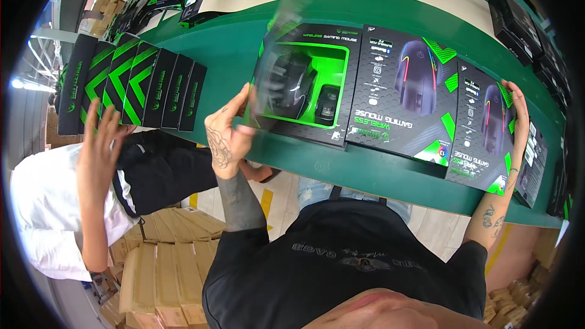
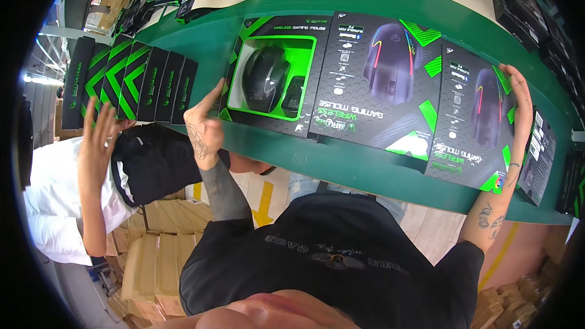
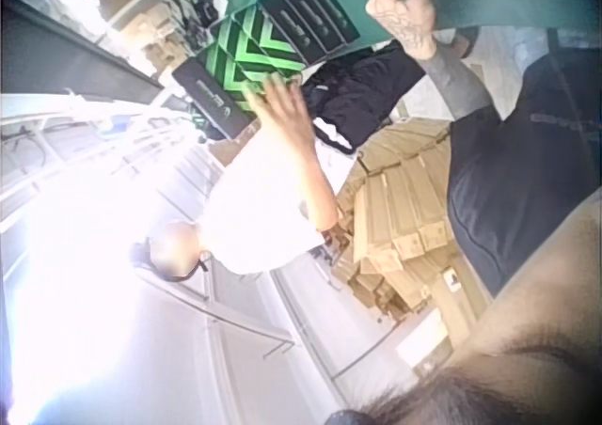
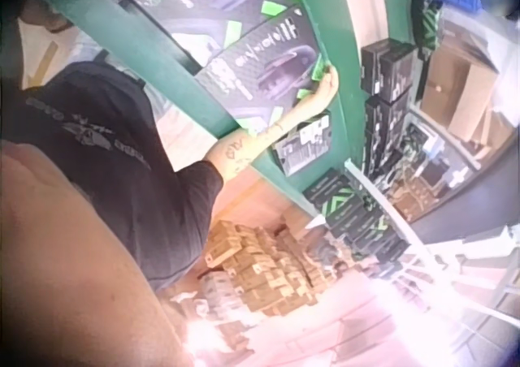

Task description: Organizes and inspects wireless gaming mouse boxes on an assembly line.

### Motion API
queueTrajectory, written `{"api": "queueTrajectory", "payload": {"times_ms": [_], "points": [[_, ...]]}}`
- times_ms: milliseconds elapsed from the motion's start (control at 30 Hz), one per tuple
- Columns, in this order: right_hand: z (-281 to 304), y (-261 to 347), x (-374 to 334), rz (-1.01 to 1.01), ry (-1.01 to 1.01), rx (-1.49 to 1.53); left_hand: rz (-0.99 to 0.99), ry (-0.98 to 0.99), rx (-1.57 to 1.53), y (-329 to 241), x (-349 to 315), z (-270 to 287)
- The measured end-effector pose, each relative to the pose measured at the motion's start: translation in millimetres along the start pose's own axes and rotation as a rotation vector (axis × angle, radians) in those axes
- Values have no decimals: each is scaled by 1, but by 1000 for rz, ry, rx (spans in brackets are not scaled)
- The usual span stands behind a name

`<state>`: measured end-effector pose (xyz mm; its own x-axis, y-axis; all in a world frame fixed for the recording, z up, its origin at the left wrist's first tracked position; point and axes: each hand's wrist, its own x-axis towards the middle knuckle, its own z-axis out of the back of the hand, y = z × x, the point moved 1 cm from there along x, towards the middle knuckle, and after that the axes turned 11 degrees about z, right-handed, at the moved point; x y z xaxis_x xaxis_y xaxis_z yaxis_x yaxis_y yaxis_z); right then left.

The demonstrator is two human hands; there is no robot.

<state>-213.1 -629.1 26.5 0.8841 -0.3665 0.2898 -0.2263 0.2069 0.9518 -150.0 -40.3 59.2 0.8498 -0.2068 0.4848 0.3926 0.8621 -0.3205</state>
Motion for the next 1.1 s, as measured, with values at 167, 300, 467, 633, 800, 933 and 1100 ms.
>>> {"api": "queueTrajectory", "payload": {"times_ms": [167, 300, 467, 633, 800, 933, 1100], "points": [[-2, -1, -3, -3, -22, 40, 342, -186, -222, -39, 7, -13], [7, -6, 2, 28, 47, -58, 221, -315, -48, -24, -21, -19], [-3, 4, 0, 32, 1, -78, 108, -576, -259, -31, -39, -33], [-17, 15, 1, 21, -43, -25, 159, -518, -279, -24, -44, -35], [-5, 46, -23, 57, -65, -536, 67, -152, -297, -11, -33, -21], [-2, 94, -95, 78, 303, -431, 4, 285, -432, -12, -5, 1], [-39, 90, -132, 141, 304, -822, 237, 458, -555, -18, 13, -9]]}}
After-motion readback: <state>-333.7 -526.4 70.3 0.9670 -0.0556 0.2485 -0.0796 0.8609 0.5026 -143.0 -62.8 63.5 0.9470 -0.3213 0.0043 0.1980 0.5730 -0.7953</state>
